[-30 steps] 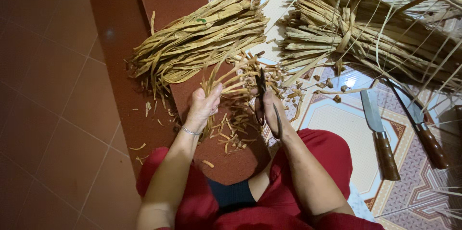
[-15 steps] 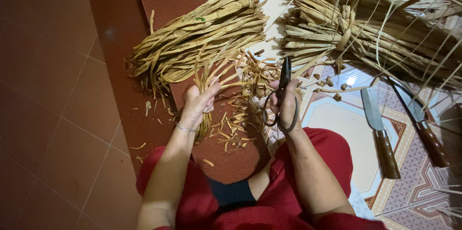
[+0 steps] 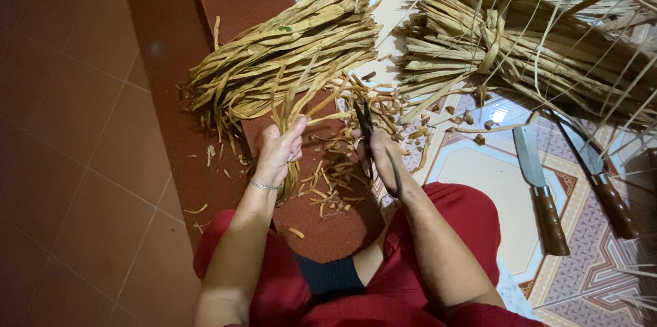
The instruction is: The person sits on the floor and uses shears to trim dried plant strips into shorter pieces. The person repeatedly picks up strips, cuts them, and places the trimmed pieces into a pile on the floor.
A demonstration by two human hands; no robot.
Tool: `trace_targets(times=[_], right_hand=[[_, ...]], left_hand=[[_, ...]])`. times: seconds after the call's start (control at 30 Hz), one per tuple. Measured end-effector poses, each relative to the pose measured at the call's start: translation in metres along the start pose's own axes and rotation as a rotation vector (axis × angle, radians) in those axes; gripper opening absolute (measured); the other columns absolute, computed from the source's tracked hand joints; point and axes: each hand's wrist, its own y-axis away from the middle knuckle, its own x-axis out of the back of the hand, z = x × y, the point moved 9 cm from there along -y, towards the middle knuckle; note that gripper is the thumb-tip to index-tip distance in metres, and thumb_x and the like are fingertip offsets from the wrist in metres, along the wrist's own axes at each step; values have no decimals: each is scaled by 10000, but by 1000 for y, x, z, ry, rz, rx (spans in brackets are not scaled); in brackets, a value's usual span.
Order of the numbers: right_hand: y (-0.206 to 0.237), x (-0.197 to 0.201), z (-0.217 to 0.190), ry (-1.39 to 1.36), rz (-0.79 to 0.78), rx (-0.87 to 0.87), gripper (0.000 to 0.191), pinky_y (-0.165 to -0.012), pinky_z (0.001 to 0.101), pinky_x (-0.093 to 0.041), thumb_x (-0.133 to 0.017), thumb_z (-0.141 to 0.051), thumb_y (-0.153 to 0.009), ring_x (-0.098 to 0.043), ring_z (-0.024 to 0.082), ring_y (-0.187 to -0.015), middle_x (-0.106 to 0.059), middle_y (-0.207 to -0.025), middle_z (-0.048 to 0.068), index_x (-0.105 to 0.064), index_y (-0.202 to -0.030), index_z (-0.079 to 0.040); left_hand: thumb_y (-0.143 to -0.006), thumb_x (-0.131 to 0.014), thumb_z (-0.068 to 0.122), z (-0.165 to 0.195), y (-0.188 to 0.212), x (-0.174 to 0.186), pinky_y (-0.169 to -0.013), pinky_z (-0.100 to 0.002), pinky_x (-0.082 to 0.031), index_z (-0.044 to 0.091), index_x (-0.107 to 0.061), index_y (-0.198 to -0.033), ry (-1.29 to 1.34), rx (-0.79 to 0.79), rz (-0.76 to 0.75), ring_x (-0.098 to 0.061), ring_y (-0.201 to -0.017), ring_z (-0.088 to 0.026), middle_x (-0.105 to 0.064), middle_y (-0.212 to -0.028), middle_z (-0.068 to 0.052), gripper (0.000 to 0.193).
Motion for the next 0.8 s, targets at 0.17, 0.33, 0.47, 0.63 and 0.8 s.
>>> trace_targets(times=[0.17,0.33,0.47,0.63,0.8], right_hand=[[1,4,8,106,52,-58,852,-512,298,-463,-232,-707,-977,-551,127,-566,-570,-691,13,-586,-1316,-10],[4,14,-2,148,171,8,804,-525,276,-363,-265,-689,-1021,-433,96,-585,-461,-675,-17,-631,-1240,-7],[6,14,-5,238,186,76,784,-520,269,-341,-263,-673,-1033,-406,83,-573,-435,-642,-41,-644,-1202,-8],[9,25,-2,179,293,63,763,-488,274,-349,-269,-661,-1063,-435,84,-531,-465,-627,-37,-677,-1093,-17],[9,42,-7,-73,338,11,813,-403,281,-331,-214,-734,-992,-415,100,-454,-465,-610,-32,-658,-1116,-63]], left_hand=[[-941,-757,242,-2,4,-7,-359,-211,-301,73,-743,-932,-29,-7,-52,-392,-389,-23,-532,-527,68,170],[-910,-779,231,-13,5,-12,-380,-201,-292,67,-742,-992,-68,79,-75,-386,-409,-9,-494,-543,98,187],[-901,-782,232,-13,5,-14,-381,-195,-283,68,-733,-1012,-44,86,-88,-373,-416,-2,-476,-554,108,204],[-911,-758,270,-10,4,-11,-366,-207,-326,65,-739,-1016,-126,52,-69,-392,-404,-28,-494,-534,72,231],[-963,-709,321,-4,-3,5,-354,-209,-306,65,-727,-955,-18,31,-12,-383,-408,-27,-483,-543,74,257]])
